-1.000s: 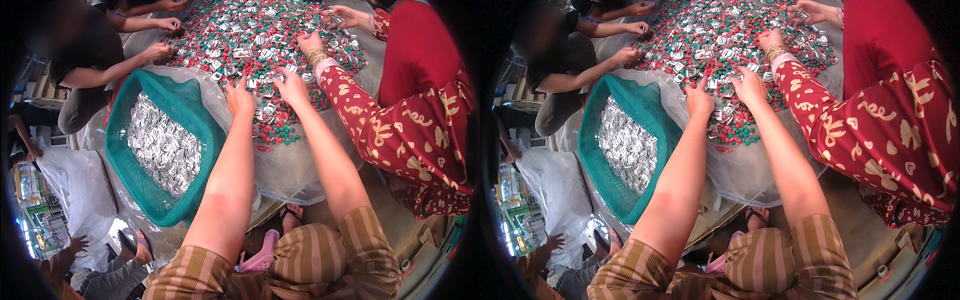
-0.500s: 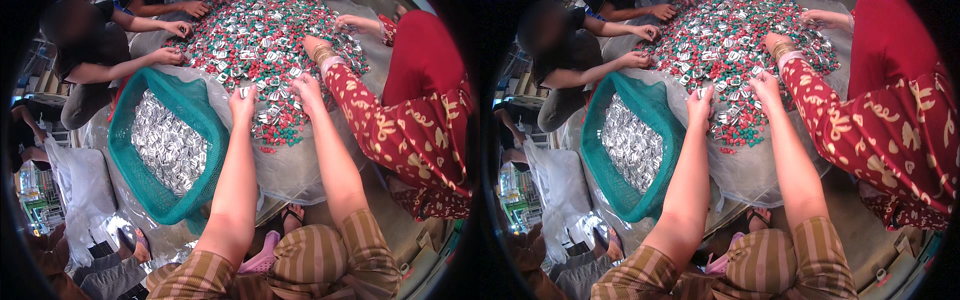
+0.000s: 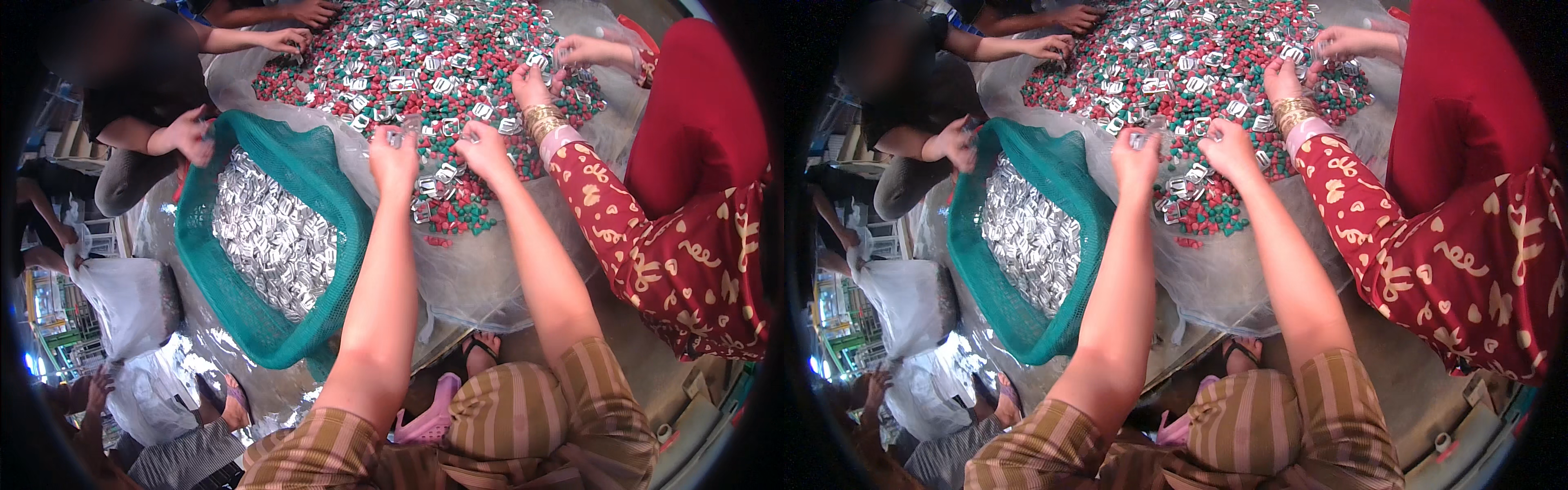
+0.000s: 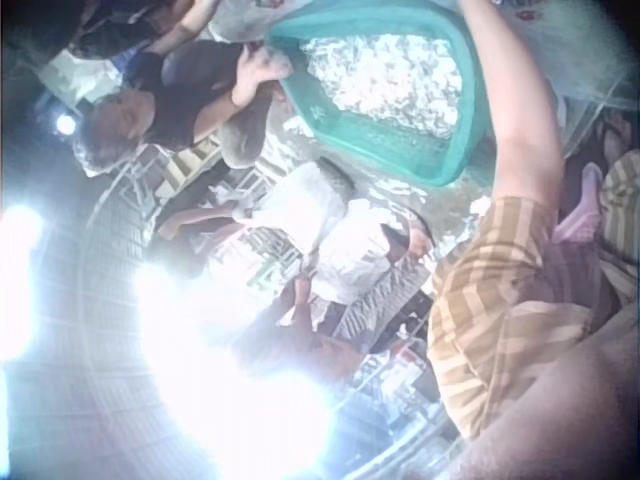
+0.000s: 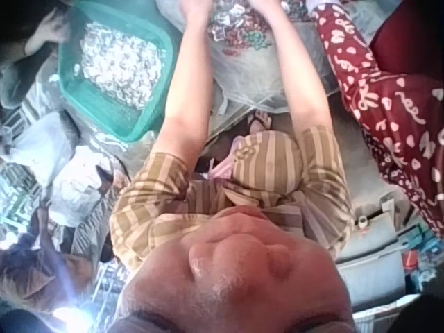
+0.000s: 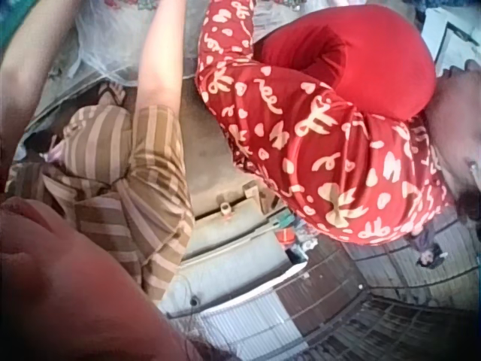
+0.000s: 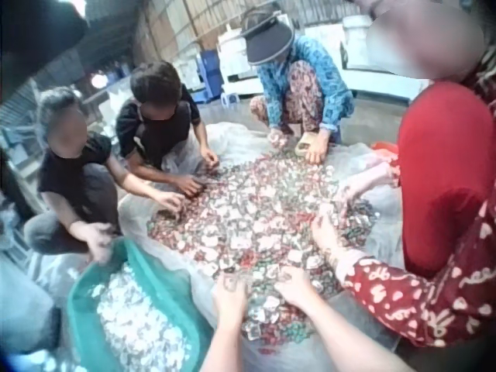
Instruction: The person sits on a small stool and sorts red and green capsules from a large pile on a table, placing them into a green basket. Other workers are also sorting capsules at the same table.
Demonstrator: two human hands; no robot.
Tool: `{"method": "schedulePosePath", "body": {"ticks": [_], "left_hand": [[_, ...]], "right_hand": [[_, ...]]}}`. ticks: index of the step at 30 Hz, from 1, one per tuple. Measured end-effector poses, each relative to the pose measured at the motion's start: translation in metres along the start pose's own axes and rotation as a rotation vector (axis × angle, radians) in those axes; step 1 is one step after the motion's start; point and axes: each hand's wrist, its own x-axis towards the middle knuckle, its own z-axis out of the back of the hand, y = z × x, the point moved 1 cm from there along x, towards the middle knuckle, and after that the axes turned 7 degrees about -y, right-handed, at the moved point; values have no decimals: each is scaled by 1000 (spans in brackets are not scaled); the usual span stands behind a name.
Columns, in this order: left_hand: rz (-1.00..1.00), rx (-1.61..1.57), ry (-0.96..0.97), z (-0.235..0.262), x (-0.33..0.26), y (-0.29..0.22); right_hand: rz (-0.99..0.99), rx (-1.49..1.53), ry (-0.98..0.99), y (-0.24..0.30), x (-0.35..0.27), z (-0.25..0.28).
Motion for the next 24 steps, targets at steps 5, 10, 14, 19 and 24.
{"method": "schedulePosePath", "body": {"ticks": [5, 10, 14, 19, 24], "left_hand": [[-359, -217, -264, 115, -37, -69], [-546, 536, -570, 188, -37, -71], [-563, 73, -49, 109, -67, -69], [-342, 576, 313, 13, -67, 0], [-321, 453, 199, -3, -71, 12]], "right_hand": [[150, -219, 82, 0, -20, 17], [268, -608, 106, 9, -37, 5], [233, -660, 45, -2, -32, 6], [337, -579, 2, 8, -42, -7], [320, -730, -92, 1, -30, -4]]}}
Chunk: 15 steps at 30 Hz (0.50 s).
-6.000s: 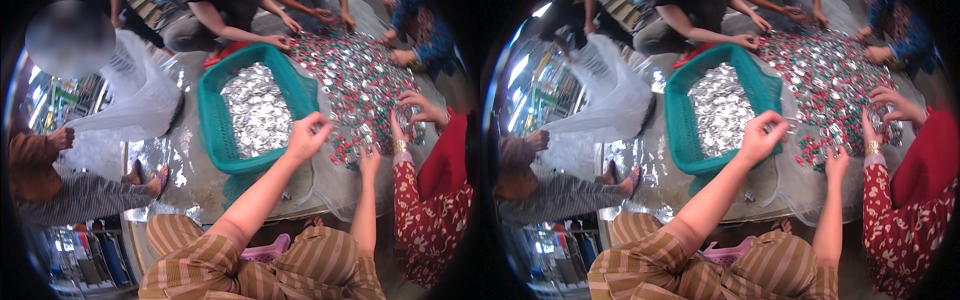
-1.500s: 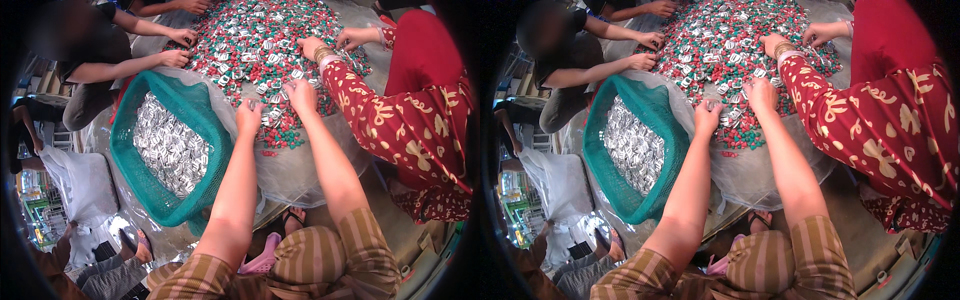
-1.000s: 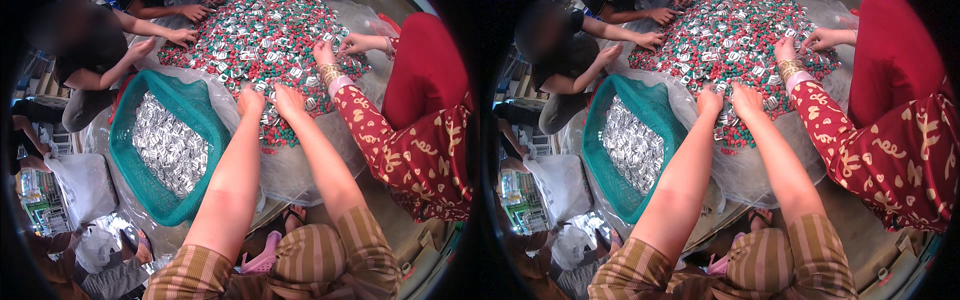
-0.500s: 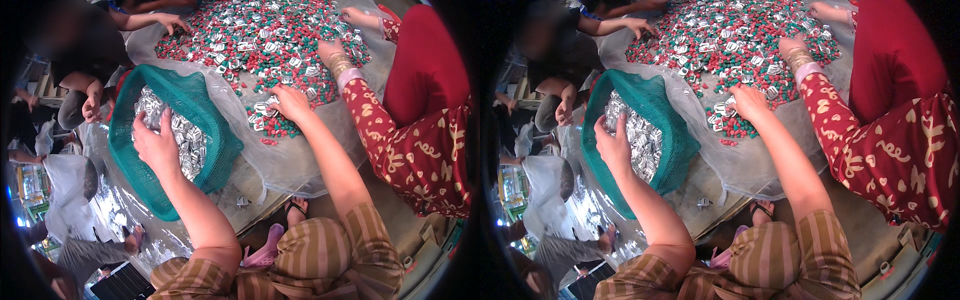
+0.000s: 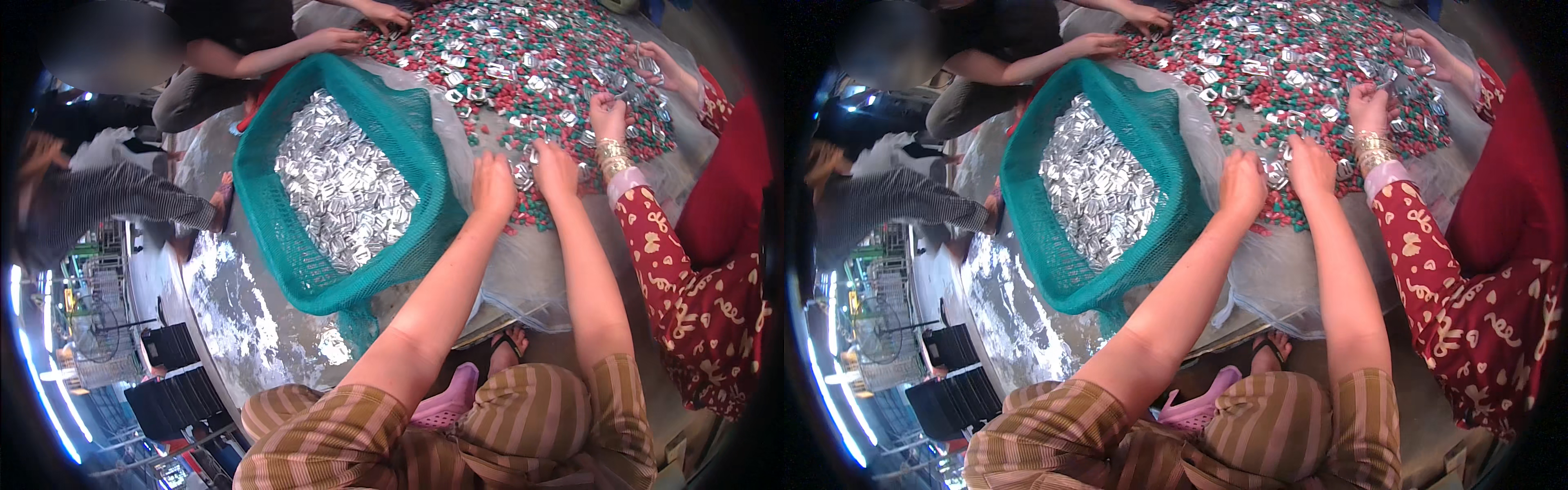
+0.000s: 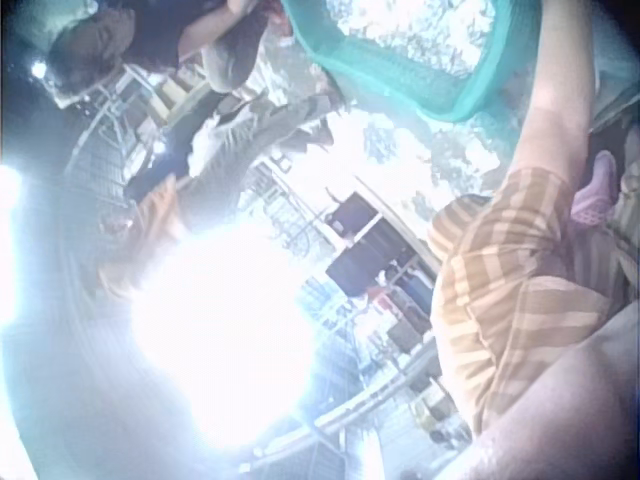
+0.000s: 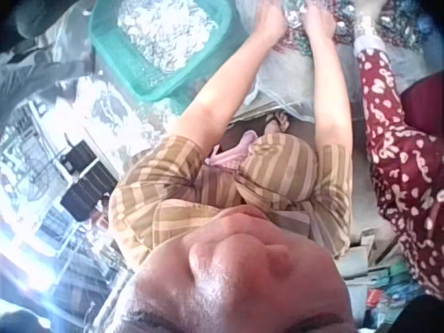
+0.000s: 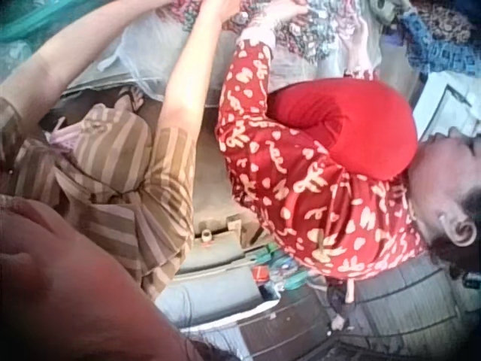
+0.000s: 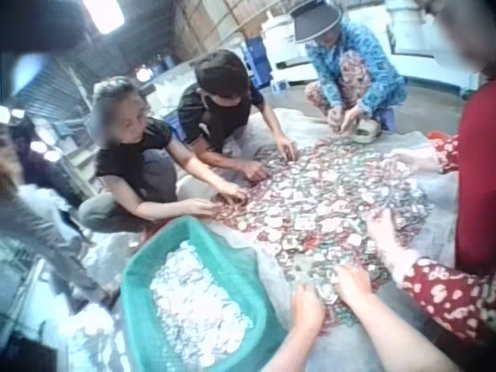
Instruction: The person sits on a small stool and sorts red and green capsules from a large pile on a table, placing them into a green basket. Other workers are also sorting capsules at the same table.
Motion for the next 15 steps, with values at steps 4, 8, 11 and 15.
{"method": "schedulePosePath", "body": {"ticks": [4, 8, 11, 15], "left_hand": [[13, -41, -148, -1, -8, 10], [42, -48, -104, 6, -2, 1], [121, -277, -83, 18, 1, 4], [231, -975, -195, 17, -8, 24]], "right_hand": [[34, -32, -83, 6, -3, -14], [52, -35, -100, 7, -3, -4], [110, -5, -302, -5, -5, -10], [78, 65, -105, -3, -7, -2]]}}
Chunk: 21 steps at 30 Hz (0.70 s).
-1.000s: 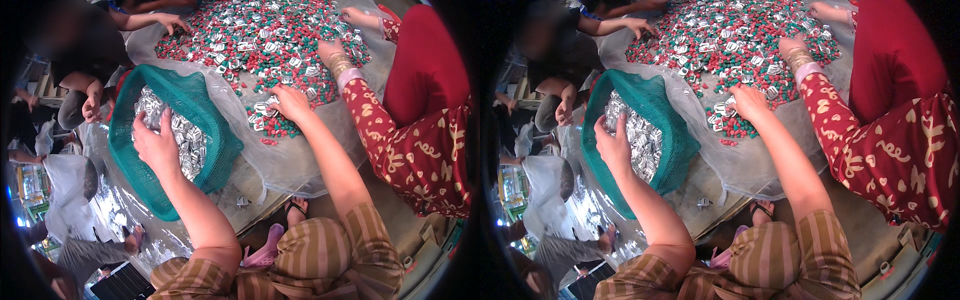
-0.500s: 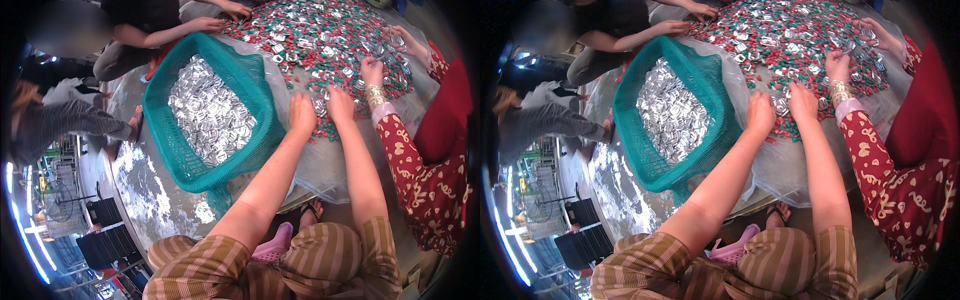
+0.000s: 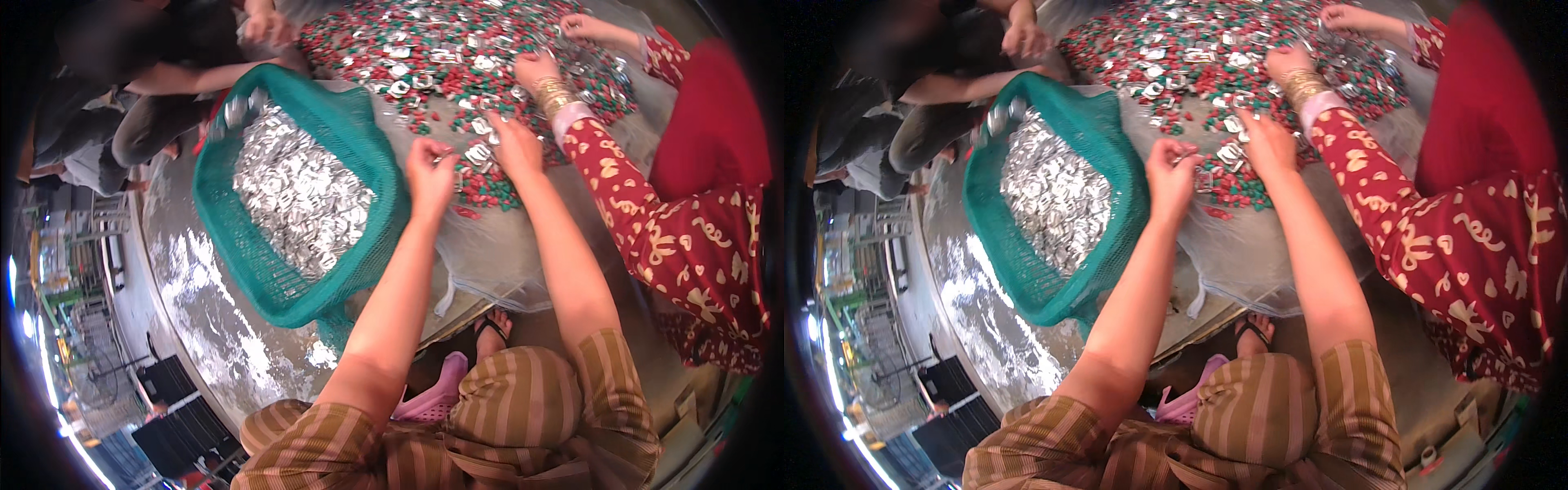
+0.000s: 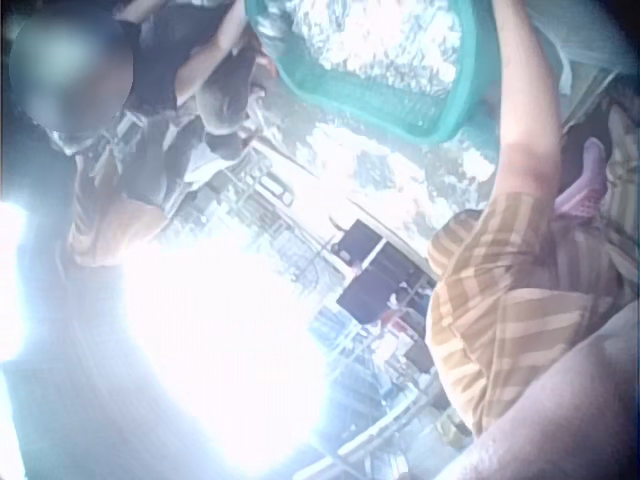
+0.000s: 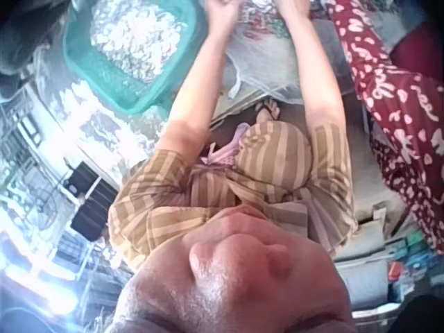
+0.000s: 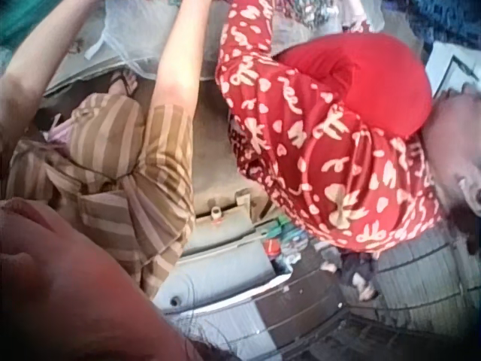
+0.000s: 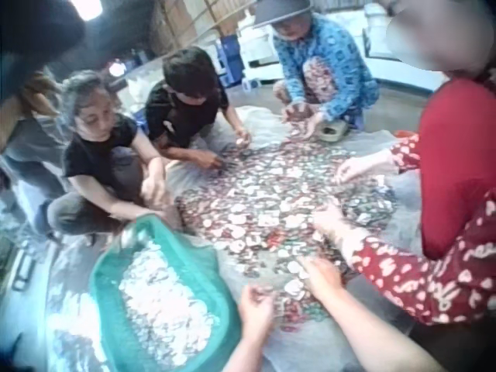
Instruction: The person sits on a small stool and sorts red and green capsules from a large pile on a table, placing them into a green basket. Other workers are also sorting capsules at the same table.
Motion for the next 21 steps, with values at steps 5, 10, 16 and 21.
{"method": "schedulePosePath", "body": {"ticks": [5, 10, 16, 21], "left_hand": [[-256, 609, 251, -7, -16, -17], [-123, 1010, 339, -32, -10, -22], [61, 247, 252, -14, -4, -8], [526, -562, 217, -6, -14, -62]], "right_hand": [[-54, -23, 49, -2, 11, 4], [-527, 692, -73, -4, 14, 10], [-864, 1178, 127, -19, 0, 36], [-171, 104, 105, -3, -13, 23]]}}
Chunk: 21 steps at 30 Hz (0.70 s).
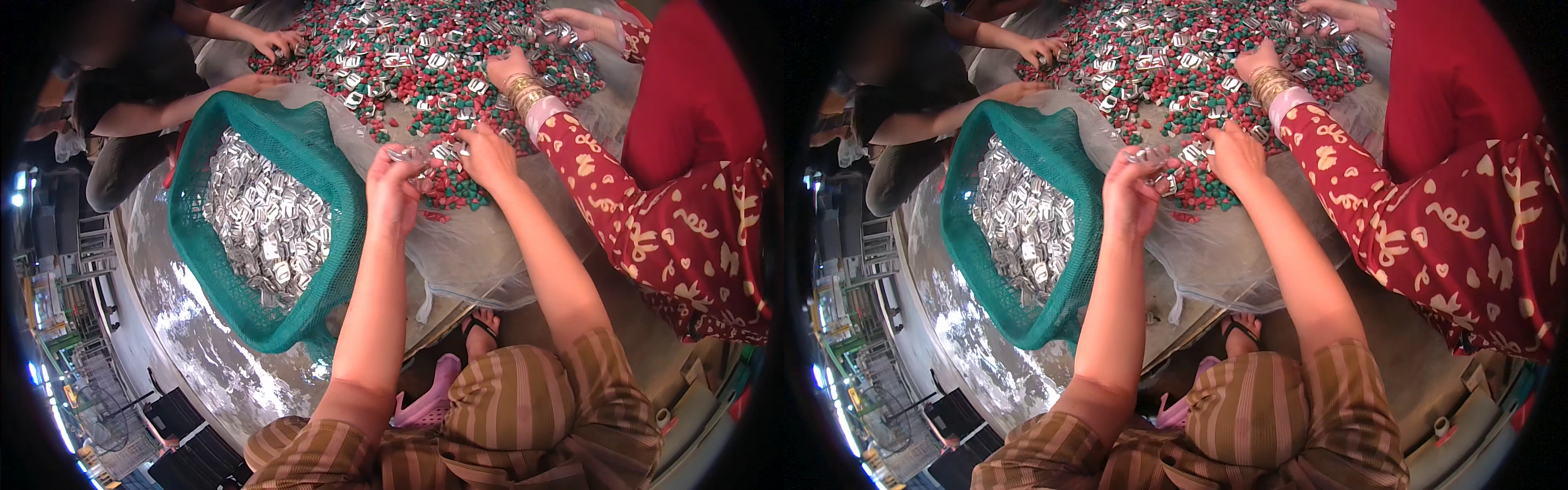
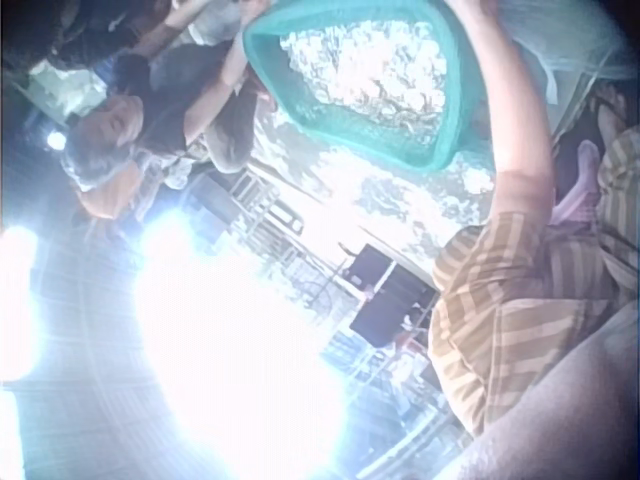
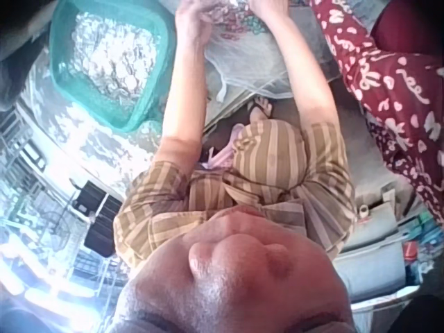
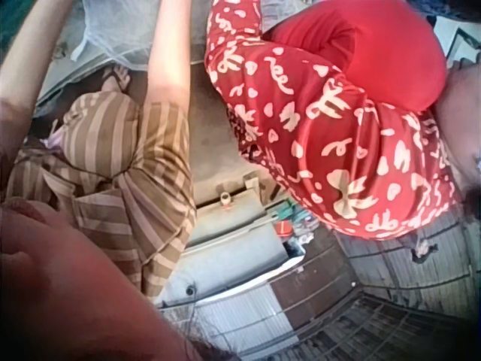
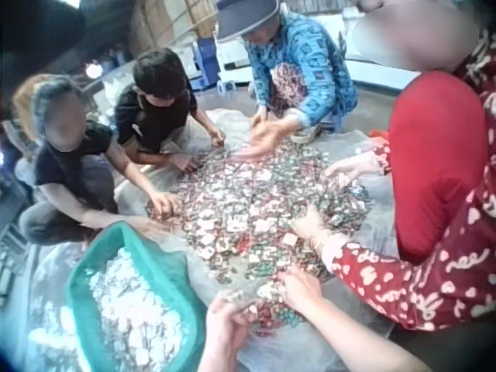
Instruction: The person sits on a small stool and sorts red and green capsules from a large pile on a table, placing them into a green basket. Other workers are also sorting capsules at the same table.
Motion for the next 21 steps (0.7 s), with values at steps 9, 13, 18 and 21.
{"method": "schedulePosePath", "body": {"ticks": [9, 13, 18, 21], "left_hand": [[-478, 1610, -84, 2, 0, -2], [-409, 2050, -68, 28, 4, 30], [-336, 1949, 69, 4, -4, 25], [-755, 1900, 9, 77, 14, 65]], "right_hand": [[109, -192, -55, 4, 9, -14], [-58, 61, -332, 24, 13, 12], [36, 703, -124, 71, 29, 35], [319, 980, 287, 173, -3, 37]]}}
